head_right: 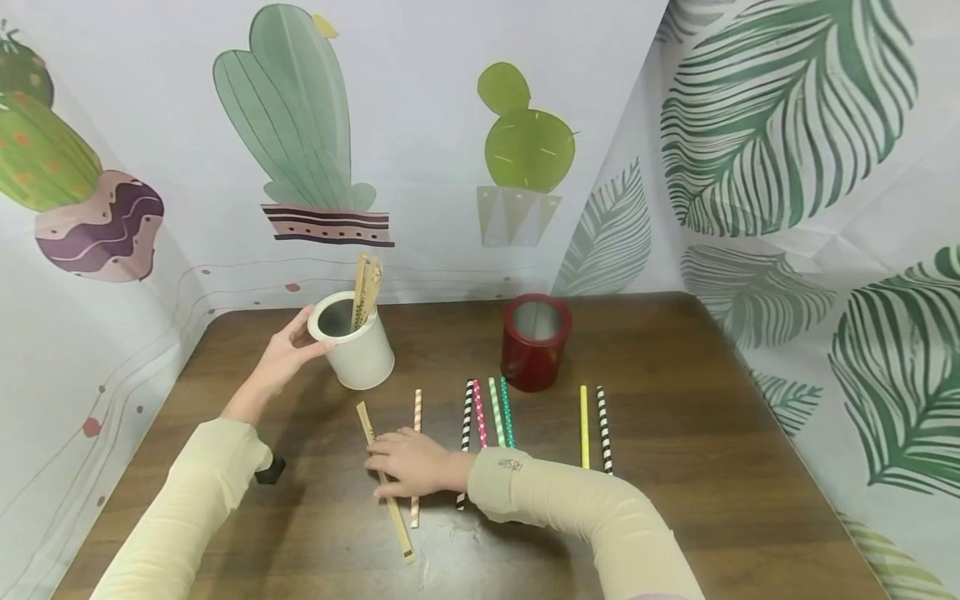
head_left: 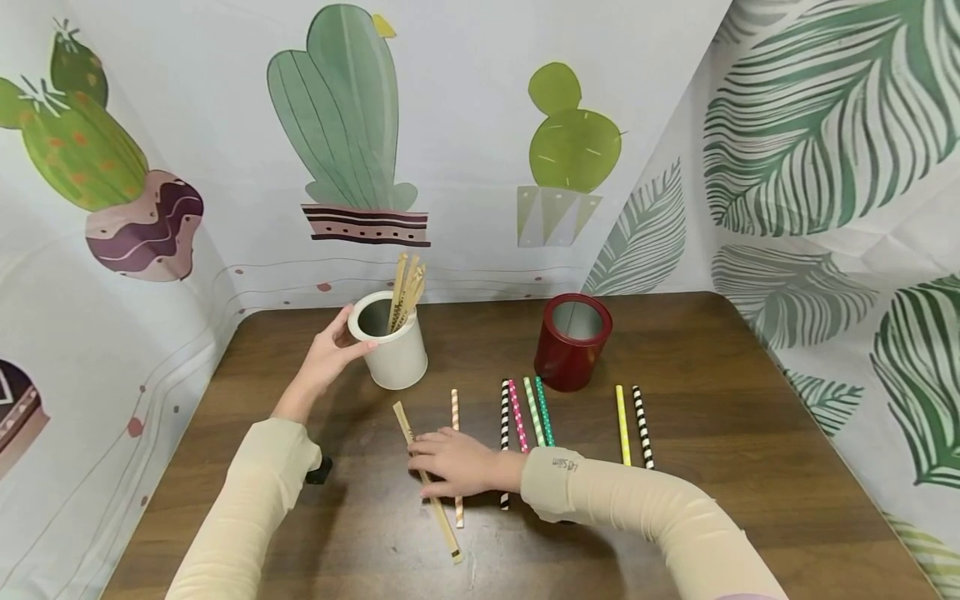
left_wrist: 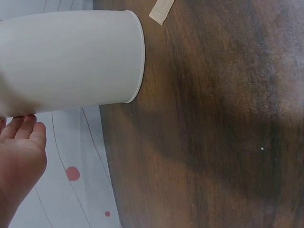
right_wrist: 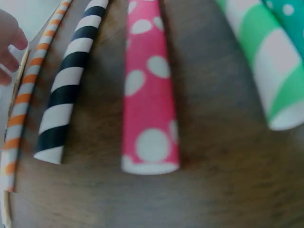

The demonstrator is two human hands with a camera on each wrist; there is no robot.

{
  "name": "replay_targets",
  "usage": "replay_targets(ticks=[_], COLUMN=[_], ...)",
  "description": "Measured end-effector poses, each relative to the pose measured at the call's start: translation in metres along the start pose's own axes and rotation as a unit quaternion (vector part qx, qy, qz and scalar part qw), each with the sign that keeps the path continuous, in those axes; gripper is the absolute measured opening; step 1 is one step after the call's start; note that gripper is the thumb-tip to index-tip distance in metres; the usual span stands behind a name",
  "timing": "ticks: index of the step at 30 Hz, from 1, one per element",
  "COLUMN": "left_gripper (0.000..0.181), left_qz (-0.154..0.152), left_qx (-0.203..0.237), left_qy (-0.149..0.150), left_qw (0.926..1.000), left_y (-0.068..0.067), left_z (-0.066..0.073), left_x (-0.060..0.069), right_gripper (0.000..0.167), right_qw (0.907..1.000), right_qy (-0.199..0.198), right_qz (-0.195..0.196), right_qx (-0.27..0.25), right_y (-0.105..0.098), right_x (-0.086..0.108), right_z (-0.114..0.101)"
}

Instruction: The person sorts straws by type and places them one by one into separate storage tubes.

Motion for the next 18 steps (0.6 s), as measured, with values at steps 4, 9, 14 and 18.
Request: replay_targets(ticks=[4, 9, 14, 18], left_gripper=[0.090, 0.090, 0.090, 0.089], left_qz=[0.003, 0.009, 0.009, 0.007], left_qx=[-0.007, -0.009, -0.001, -0.001], left_qy=[0.010, 0.026, 0.011, 0.004], left_qw=[0.9999, 0.9996, 0.9999, 1.0000], left_y=[-0.002, -0.002, -0.002, -0.002], left_z=[-0.010, -0.013, -0.015, -0.016], left_x=[-0.004, -0.005, -0.006, -0.007], right_gripper=[0.040, 0.038, 0.036, 0.035], right_qw=[0.9901, 0.9472, 0.9197, 0.9080], right_qy=[0.079, 0.201, 0.274, 0.313], right_qz=[0.062, 0.082, 0.084, 0.071], right_qx=[-0.098, -0.236, -0.268, -0.270], right_y=[-0.007, -0.006, 0.000, 0.005], right_x=[-0.006, -0.017, -0.026, -0.031], right_z=[0.008, 0.017, 0.022, 0.025])
Point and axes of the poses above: each hand's wrist, its own x-axis away from the middle knuckle, its own y-axis out of the palm, z = x × y, the point moved 4 cm from there along -x, towards the middle knuckle, and after that the axes turned 3 degrees about -x, right-handed, at the moved point
